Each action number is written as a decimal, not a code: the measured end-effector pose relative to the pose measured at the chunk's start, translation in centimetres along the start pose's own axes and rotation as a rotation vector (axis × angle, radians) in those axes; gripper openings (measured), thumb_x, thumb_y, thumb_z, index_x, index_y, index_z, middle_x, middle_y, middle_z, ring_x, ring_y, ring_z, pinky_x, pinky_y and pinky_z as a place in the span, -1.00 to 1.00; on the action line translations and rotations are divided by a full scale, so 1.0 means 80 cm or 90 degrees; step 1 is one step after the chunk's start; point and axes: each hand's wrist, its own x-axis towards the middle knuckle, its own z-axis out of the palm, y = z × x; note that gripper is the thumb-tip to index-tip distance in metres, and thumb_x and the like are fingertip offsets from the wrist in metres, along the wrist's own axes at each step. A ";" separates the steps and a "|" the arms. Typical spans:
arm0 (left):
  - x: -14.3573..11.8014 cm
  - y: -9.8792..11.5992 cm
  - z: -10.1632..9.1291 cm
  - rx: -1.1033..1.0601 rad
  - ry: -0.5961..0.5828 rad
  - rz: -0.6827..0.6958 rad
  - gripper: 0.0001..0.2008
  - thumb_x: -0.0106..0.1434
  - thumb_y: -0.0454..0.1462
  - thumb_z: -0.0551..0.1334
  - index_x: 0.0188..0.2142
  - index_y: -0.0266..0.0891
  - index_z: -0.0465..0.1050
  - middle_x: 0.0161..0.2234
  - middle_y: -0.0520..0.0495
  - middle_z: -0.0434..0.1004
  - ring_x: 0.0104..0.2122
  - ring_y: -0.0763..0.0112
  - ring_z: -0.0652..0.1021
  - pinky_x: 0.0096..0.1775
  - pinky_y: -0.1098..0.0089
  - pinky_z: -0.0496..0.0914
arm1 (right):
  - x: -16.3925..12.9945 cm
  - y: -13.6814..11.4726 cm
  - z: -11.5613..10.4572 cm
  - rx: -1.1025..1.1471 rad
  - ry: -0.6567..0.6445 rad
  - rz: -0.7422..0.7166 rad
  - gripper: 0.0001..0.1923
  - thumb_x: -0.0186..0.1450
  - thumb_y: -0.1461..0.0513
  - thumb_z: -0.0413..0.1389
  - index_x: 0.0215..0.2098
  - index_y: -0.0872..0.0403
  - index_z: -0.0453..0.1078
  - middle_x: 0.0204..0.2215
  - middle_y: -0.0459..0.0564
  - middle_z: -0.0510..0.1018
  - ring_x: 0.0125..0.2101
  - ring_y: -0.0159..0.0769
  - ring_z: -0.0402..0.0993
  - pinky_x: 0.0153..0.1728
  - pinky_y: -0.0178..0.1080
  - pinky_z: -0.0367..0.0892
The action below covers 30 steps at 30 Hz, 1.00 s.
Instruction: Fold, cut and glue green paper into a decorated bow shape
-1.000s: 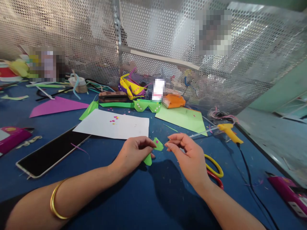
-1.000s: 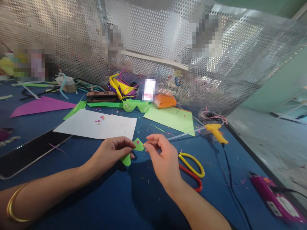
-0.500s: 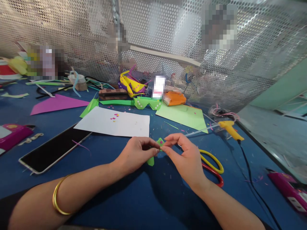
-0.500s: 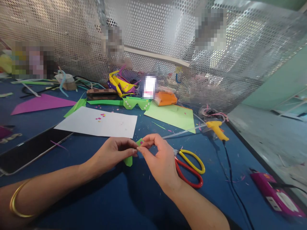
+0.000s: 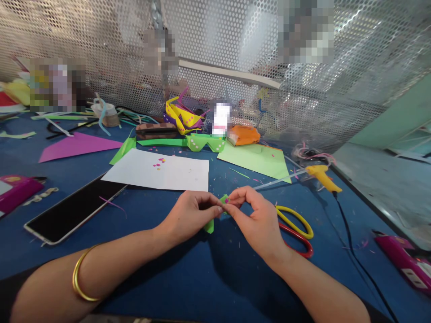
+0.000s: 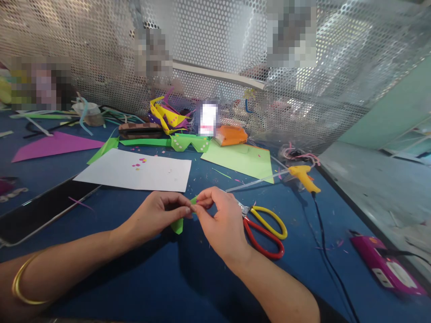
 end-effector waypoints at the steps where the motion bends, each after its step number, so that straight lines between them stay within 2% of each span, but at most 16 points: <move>1: 0.000 0.000 0.000 0.002 0.001 0.004 -0.82 0.12 -0.22 0.25 -0.37 -0.27 0.59 -0.51 -0.04 0.59 -0.54 0.45 0.47 -0.48 0.47 0.29 | 0.000 0.000 0.000 -0.007 0.001 -0.010 -0.93 0.21 0.24 0.22 -0.34 -0.01 0.41 -0.43 -0.11 0.58 -0.33 -0.24 0.50 -0.21 -0.14 0.31; 4: -0.001 0.001 -0.001 -0.004 0.000 0.008 -0.82 0.12 -0.21 0.26 -0.38 -0.27 0.59 -0.50 -0.04 0.58 -0.52 0.44 0.48 -0.48 0.47 0.29 | 0.001 0.001 -0.002 -0.041 0.002 -0.079 -0.96 0.26 0.24 0.20 -0.31 -0.03 0.44 -0.41 -0.12 0.60 -0.32 -0.24 0.50 -0.21 -0.14 0.31; 7: -0.001 0.003 -0.001 -0.027 0.004 0.007 -0.82 0.12 -0.19 0.27 -0.39 -0.26 0.57 -0.49 -0.04 0.58 -0.52 0.46 0.48 -0.47 0.47 0.31 | 0.004 0.002 -0.010 -0.103 0.050 -0.172 -0.94 0.33 0.18 0.13 -0.26 -0.06 0.46 -0.38 -0.10 0.61 -0.30 -0.22 0.51 -0.16 -0.11 0.30; 11: -0.001 0.004 0.001 -0.048 0.014 -0.001 -0.78 0.13 -0.14 0.30 -0.40 -0.27 0.57 -0.50 -0.04 0.57 -0.54 0.48 0.45 -0.47 0.46 0.30 | 0.011 0.002 -0.026 -0.155 0.123 -0.180 -0.74 0.37 0.16 0.06 -0.47 -0.03 0.42 -0.59 -0.11 0.47 -0.43 -0.25 0.44 -0.15 -0.09 0.31; 13: 0.000 0.004 0.001 -0.055 0.014 -0.006 -0.77 0.14 -0.13 0.30 -0.40 -0.27 0.56 -0.49 -0.04 0.57 -0.54 0.48 0.44 -0.47 0.46 0.31 | 0.014 0.003 -0.030 -0.152 0.126 -0.190 -0.79 0.37 0.23 0.03 -0.36 -0.04 0.48 -0.52 -0.08 0.49 -0.36 -0.23 0.44 -0.07 -0.07 0.30; 15: -0.001 0.003 0.001 -0.056 0.013 -0.005 -0.77 0.14 -0.12 0.30 -0.40 -0.26 0.56 -0.49 -0.04 0.56 -0.53 0.48 0.44 -0.46 0.45 0.31 | 0.016 0.003 -0.030 -0.144 0.115 -0.207 -0.76 0.36 0.30 0.01 -0.19 -0.07 0.51 -0.36 -0.03 0.54 -0.22 -0.19 0.45 -0.01 -0.04 0.27; 16: -0.001 0.003 0.001 -0.055 0.012 -0.002 -0.77 0.15 -0.12 0.30 -0.40 -0.26 0.56 -0.49 -0.04 0.56 -0.53 0.48 0.45 -0.46 0.45 0.32 | 0.017 0.004 -0.030 -0.138 0.103 -0.208 -0.76 0.35 0.30 0.03 -0.17 -0.08 0.51 -0.31 -0.03 0.54 -0.19 -0.18 0.45 0.00 -0.03 0.27; 21: -0.002 0.001 -0.001 -0.024 0.002 0.022 -0.78 0.18 -0.13 0.27 -0.37 -0.25 0.56 -0.49 -0.01 0.55 -0.53 0.48 0.44 -0.44 0.45 0.32 | 0.016 0.005 -0.021 -0.084 0.012 -0.128 -0.96 0.25 0.24 0.22 -0.36 -0.05 0.51 -0.36 -0.09 0.51 -0.24 -0.21 0.44 -0.08 -0.06 0.28; 24: -0.002 0.003 -0.002 0.010 0.003 0.038 -0.79 0.19 -0.15 0.26 -0.39 -0.25 0.56 -0.48 0.00 0.54 -0.50 0.48 0.44 -0.41 0.45 0.31 | 0.014 0.004 -0.017 -0.064 -0.014 -0.106 -0.97 0.23 0.25 0.25 -0.36 -0.04 0.50 -0.33 -0.08 0.49 -0.22 -0.21 0.42 -0.12 -0.09 0.27; 30: -0.002 0.003 -0.001 0.053 0.009 0.065 -0.79 0.20 -0.16 0.24 -0.38 -0.24 0.58 -0.46 0.00 0.56 -0.45 0.45 0.45 -0.37 0.45 0.30 | 0.012 0.003 -0.015 -0.080 -0.042 -0.119 -0.93 0.26 0.28 0.22 -0.39 0.00 0.45 -0.33 -0.08 0.45 -0.24 -0.24 0.39 -0.14 -0.11 0.24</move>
